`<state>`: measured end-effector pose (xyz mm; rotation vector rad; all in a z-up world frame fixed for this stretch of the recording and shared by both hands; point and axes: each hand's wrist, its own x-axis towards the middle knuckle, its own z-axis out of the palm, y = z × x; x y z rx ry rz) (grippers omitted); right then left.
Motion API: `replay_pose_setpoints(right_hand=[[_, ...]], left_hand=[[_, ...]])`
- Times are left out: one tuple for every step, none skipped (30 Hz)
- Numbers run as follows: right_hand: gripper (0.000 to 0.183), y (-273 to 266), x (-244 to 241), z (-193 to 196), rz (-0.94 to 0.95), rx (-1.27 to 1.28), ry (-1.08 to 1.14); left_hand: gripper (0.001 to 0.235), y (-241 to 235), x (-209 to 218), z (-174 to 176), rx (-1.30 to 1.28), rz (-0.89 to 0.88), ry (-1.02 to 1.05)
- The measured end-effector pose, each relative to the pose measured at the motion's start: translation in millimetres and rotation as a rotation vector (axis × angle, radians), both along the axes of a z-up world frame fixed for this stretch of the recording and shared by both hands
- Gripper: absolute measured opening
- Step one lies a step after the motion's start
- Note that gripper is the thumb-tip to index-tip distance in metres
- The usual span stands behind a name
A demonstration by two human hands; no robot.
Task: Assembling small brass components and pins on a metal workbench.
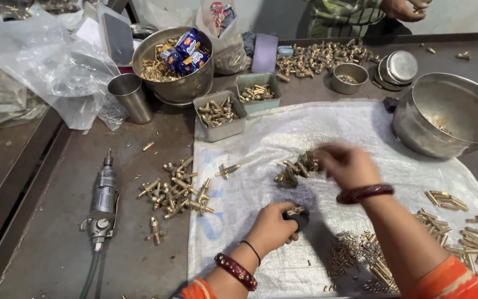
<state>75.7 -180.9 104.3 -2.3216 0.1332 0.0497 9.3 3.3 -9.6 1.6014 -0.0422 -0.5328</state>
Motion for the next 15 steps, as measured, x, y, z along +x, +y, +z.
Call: replay_pose_setpoints(right_hand=[[0.023, 2, -1, 11, 0.000, 0.000, 0.003], [0.029, 4, -1, 23, 0.060, 0.228, -0.207], [0.036, 6, -2, 35, 0.118, 0.453, -0.419], [0.036, 5, -5, 30, 0.117, 0.451, -0.418], [0.033, 4, -6, 26, 0.130, 0.506, -0.432], [0.030, 3, -7, 22, 0.143, 0.561, -0.447], [0.030, 3, -12, 2, 0.147, 0.561, -0.446], [0.029, 3, -18, -19, 0.110, 0.459, -0.295], [0.028, 3, -23, -40, 0.073, 0.356, -0.142], [0.028, -1, -29, -49, 0.074, 0.358, -0.140], [0.028, -5, -37, -58, 0.106, 0.364, -0.135], [0.028, -10, -44, -67, 0.138, 0.371, -0.131], [0.028, -24, -48, -71, 0.135, 0.373, -0.131], [0.028, -37, -52, -75, 0.038, 0.330, -0.063], [0.027, -51, -54, -77, -0.055, 0.284, 0.001]], left_hand=[[0.053, 1, -1, 3, 0.000, 0.000, 0.003], [0.048, 2, -3, 7, 0.005, -0.005, 0.007], [0.044, 2, -3, 11, 0.009, -0.012, 0.010], [0.044, 2, -4, 9, 0.006, -0.014, 0.011], [0.044, 1, -2, 8, 0.023, -0.017, -0.006], [0.045, 1, 0, 6, 0.040, -0.021, -0.024], [0.045, 1, 0, 3, 0.039, -0.017, -0.025], [0.043, 1, 0, 0, 0.010, -0.013, -0.036], [0.040, 1, 0, -4, -0.018, -0.011, -0.045], [0.040, 2, 0, -3, -0.017, -0.010, -0.043], [0.042, 3, -1, -1, -0.044, -0.004, -0.048], [0.045, 3, -2, 1, -0.071, 0.002, -0.052], [0.045, 4, -3, 7, -0.068, -0.001, -0.051], [0.044, 5, -4, 13, -0.008, -0.010, -0.038], [0.044, 6, -4, 20, 0.051, -0.016, -0.030]])
